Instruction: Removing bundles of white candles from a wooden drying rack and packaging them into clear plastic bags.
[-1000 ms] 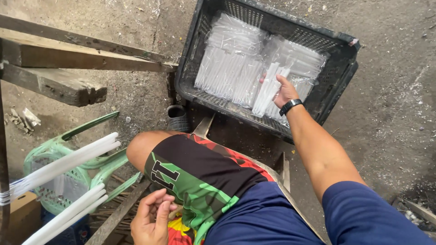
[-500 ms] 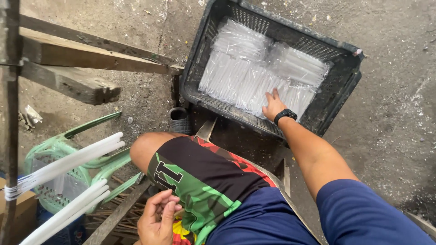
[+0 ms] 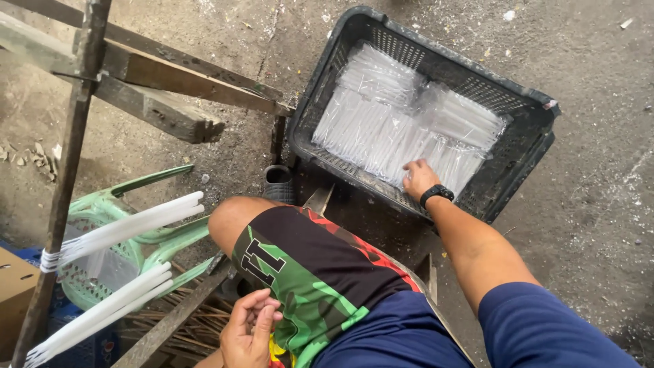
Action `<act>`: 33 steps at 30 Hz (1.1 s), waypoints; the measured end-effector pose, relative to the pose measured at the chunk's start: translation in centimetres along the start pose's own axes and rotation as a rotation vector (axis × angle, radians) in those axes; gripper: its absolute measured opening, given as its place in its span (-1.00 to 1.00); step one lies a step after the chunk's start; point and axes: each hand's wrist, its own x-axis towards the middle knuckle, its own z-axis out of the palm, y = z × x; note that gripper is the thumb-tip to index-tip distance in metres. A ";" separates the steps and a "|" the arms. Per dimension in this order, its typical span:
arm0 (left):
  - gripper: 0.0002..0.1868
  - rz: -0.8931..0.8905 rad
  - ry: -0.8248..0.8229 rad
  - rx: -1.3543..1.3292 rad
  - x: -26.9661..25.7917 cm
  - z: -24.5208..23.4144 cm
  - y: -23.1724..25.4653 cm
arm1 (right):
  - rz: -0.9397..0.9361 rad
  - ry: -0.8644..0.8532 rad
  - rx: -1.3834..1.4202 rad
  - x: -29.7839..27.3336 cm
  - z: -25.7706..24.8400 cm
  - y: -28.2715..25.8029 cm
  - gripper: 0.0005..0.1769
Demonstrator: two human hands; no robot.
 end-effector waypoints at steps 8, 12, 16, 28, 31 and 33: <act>-0.76 -0.004 -0.006 0.039 0.0 0.0 -0.6 | -0.132 0.082 -0.318 2.7 1.3 0.6 -0.57; -0.75 -0.133 -0.003 0.092 -0.2 -0.2 0.4 | -0.113 -0.132 -0.487 2.6 0.5 -1.1 -0.46; -0.76 -0.103 0.024 0.090 -0.2 -0.4 0.0 | -0.077 -0.208 -0.535 3.5 0.0 -0.9 -0.42; -0.82 0.105 0.539 -0.010 1.5 -6.0 -1.3 | -0.760 0.277 0.136 -6.7 0.6 -14.6 -0.80; -0.74 0.271 1.004 -0.261 4.1 -8.7 -2.8 | -0.950 0.204 0.227 -12.5 -0.1 -21.1 -0.84; -0.30 0.311 0.947 -0.408 5.9 -10.7 -3.5 | -1.180 0.155 0.284 -16.3 -0.8 -25.0 -0.84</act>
